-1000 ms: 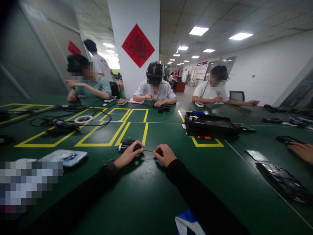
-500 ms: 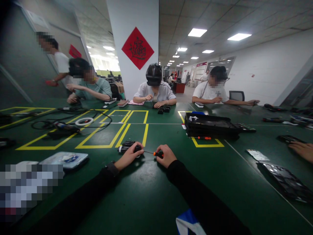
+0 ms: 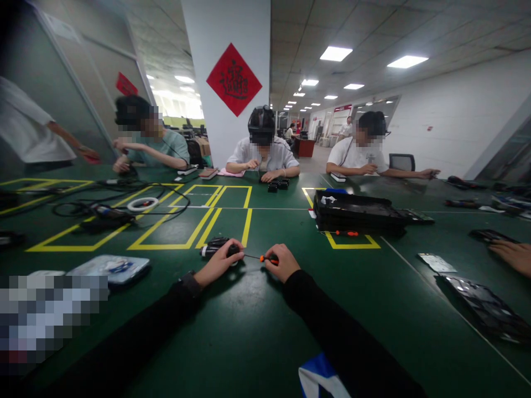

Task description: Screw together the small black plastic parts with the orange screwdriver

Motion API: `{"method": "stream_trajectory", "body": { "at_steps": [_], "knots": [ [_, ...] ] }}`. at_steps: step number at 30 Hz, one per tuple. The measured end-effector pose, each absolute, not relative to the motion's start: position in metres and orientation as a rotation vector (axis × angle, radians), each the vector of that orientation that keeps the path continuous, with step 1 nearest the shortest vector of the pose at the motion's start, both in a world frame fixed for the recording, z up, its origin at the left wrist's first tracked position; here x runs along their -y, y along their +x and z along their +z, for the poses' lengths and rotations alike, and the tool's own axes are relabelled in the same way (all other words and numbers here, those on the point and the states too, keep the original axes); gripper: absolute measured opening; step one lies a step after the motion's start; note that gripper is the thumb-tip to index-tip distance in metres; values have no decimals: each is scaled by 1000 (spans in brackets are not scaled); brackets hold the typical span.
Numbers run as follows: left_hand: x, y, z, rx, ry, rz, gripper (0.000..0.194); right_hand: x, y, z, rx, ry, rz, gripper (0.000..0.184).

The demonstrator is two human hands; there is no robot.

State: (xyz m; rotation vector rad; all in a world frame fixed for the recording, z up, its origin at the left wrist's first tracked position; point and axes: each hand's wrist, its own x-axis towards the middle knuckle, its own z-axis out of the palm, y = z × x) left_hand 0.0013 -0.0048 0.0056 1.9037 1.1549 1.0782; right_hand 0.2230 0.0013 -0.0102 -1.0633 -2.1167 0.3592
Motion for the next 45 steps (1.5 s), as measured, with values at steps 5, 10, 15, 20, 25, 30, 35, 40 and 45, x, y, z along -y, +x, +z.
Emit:
{"method": "stream_trajectory", "body": {
  "at_steps": [5,10,15,20,25,30,35,40,45],
  "knots": [
    [5,1,5,-1148,1925,1070,23,4,222,-7,2126,-1075,379,20],
    [5,0,6,-1155,1940,1072,22,5,220,-2,2157,-1065,342,14],
    [6,0,7,-1145,1934,1080,22,2,221,-3,2205,-1037,319,8],
    [4,0,5,-1128,1894,1055,23,3,221,-6,2156,-1038,346,15],
    [2,0,1,-1122,1918,1069,22,5,220,-7,2138,-1043,361,19],
    [2,-1,0,-1135,1919,1066,23,0,221,-9,2145,-1086,331,8],
    [3,-2,1,-1123,1919,1066,23,-4,223,-10,2192,-1056,307,11],
    [3,-2,2,-1126,1919,1067,23,0,221,-9,2120,-1074,339,13],
    [3,-1,3,-1120,1930,1077,23,2,220,-9,2111,-1106,337,19]
  ]
}}
